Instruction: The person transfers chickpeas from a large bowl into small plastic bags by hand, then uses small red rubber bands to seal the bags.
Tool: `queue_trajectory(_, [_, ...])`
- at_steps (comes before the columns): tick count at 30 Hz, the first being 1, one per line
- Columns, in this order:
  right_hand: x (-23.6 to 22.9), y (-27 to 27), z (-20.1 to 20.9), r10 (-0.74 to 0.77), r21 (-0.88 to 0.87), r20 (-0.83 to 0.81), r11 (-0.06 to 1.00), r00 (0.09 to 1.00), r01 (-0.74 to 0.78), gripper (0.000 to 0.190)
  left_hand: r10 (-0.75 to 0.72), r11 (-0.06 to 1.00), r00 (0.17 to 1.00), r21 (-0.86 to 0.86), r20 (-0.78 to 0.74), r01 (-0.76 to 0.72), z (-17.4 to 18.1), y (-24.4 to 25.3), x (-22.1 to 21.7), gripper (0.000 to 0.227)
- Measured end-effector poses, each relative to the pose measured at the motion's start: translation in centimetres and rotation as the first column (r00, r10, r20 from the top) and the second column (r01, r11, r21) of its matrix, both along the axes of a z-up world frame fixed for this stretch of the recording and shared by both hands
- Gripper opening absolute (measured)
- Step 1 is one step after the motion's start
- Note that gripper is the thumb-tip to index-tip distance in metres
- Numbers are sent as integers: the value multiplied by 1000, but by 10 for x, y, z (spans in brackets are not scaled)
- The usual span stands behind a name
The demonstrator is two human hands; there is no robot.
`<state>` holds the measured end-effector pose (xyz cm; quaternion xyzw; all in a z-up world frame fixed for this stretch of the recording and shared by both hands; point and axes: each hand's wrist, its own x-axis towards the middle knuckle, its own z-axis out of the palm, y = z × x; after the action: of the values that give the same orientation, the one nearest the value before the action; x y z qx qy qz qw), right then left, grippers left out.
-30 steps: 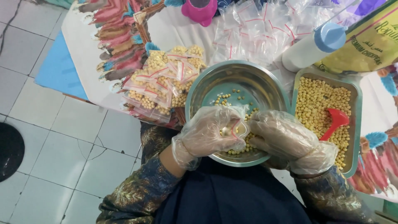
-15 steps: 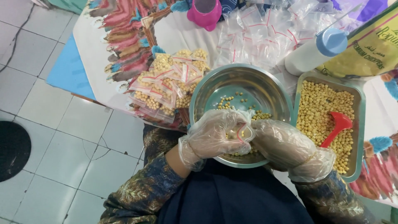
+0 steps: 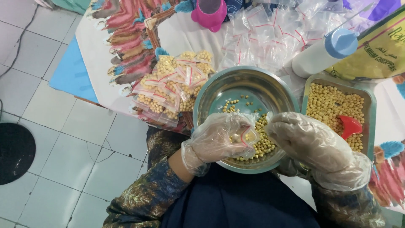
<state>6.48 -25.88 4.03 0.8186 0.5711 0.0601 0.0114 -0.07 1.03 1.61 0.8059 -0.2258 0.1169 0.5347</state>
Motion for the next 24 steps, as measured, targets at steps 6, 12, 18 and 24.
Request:
queue_trajectory(6, [-21,27,52,-151,317,-314,914,938,253,29,26,1000,1000,-16,15,-26,-4,-2,0,44])
queue_trajectory(12, [-18,38,53,127,403,-232,915,964,-23,49,7,1000,1000,-12,2,-7,0,0,2,43])
queue_trajectory(18, [-22,49,53,80,428,-306,902,949,62,35,-21,999,999,-31,-24,20,1,2,1,43])
queue_trajectory(24, [-16,40,29,-16,463,-346,867,938,186,35,-72,995,995,-80,-66,67,-5,2,1,42])
